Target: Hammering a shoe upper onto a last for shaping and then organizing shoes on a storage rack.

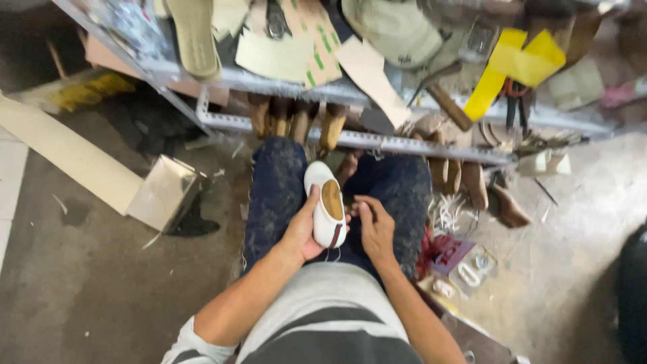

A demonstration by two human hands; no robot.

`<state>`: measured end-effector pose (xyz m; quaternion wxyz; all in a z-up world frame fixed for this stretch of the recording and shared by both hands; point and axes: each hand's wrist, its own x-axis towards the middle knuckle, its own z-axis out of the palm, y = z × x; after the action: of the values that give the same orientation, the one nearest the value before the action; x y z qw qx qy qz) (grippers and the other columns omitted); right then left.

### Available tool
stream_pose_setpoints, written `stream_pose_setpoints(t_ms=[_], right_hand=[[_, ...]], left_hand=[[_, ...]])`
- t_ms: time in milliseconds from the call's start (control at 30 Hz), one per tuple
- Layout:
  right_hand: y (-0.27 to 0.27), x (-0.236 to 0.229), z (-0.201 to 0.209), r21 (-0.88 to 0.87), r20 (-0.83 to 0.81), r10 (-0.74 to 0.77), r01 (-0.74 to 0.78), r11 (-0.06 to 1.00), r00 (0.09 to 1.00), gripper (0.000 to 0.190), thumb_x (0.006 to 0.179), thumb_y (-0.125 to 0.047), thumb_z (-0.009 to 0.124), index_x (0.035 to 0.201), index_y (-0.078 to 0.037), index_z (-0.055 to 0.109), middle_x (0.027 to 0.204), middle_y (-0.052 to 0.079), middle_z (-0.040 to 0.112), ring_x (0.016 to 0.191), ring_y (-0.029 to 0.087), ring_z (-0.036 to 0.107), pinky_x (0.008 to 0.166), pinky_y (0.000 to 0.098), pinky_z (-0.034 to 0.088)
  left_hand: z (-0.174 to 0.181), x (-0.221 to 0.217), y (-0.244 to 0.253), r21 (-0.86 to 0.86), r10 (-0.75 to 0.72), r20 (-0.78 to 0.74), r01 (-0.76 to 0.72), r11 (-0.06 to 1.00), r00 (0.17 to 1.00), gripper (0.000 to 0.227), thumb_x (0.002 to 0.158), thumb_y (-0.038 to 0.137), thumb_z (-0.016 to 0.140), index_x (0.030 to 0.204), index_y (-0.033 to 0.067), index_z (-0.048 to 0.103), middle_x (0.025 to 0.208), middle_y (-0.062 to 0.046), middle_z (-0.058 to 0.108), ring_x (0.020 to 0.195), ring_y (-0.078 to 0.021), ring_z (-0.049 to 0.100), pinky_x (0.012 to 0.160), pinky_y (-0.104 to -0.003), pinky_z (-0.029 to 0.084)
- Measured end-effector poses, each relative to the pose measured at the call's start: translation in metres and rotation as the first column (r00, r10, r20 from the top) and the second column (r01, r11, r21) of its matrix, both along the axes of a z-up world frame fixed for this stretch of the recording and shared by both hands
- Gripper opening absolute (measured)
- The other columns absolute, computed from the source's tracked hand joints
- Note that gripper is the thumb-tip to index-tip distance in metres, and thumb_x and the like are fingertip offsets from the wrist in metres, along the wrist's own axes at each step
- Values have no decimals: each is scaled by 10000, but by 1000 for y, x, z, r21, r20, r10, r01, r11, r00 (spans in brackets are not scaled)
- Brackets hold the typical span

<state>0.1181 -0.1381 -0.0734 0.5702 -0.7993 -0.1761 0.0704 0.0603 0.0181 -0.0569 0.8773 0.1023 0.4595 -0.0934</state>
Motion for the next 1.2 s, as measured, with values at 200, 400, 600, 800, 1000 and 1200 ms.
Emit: stream_pose_setpoints(t_ms=[200,400,600,800,1000,1200], right_hand=[[3,-15,76,-39,438,151,-149,988,886,247,916,-191,722,1120,-53,704,1082,137,701,1014,269,693,911,354,557],[10,-12,44,-160,204,214,-183,970,955,176,958,-227,637,1061,-142,751,1037,25,736,911,155,728,553,259,542],[9,-3,-16,-436,-30,117,-118,892,993,190,909,-371,678,1017,-218,712,968,-58,731,817,138,711,746,314,541],[14,3,-20,-427,-27,178,-172,888,984,281,895,-376,706,1099,-187,668,1009,-25,701,845,146,711,752,321,561],[19,1,-6,-276,-107,136,-161,948,985,175,939,-265,675,1058,-144,717,985,-4,707,823,139,667,709,293,518],[19,4,-12,-279,-22,189,-187,942,982,222,949,-278,648,1096,-133,728,1049,22,721,910,165,691,825,302,522]], left_hand=[[-69,12,-5,-92,55,95,-46,995,994,529,909,637,651,1025,123,696,834,-125,699,692,-296,681,639,-414,597],[-125,14,-10,-213,-167,-16,159,964,986,516,871,738,649,860,226,706,787,-20,691,747,-246,673,717,-459,561],[-159,19,-15,-233,-167,-54,150,961,984,555,922,700,597,1009,167,724,931,-116,763,876,-337,732,784,-531,583],[-172,30,-14,-240,-165,-70,144,960,984,589,939,728,520,1025,180,717,942,-116,762,877,-325,730,774,-513,584],[-182,30,-19,-204,-184,-107,159,966,977,598,899,759,549,1058,205,710,959,-82,751,916,-297,717,813,-489,569],[-173,34,-21,-236,-126,-138,91,967,982,536,884,722,627,953,196,705,849,-60,734,795,-265,714,722,-442,580]])
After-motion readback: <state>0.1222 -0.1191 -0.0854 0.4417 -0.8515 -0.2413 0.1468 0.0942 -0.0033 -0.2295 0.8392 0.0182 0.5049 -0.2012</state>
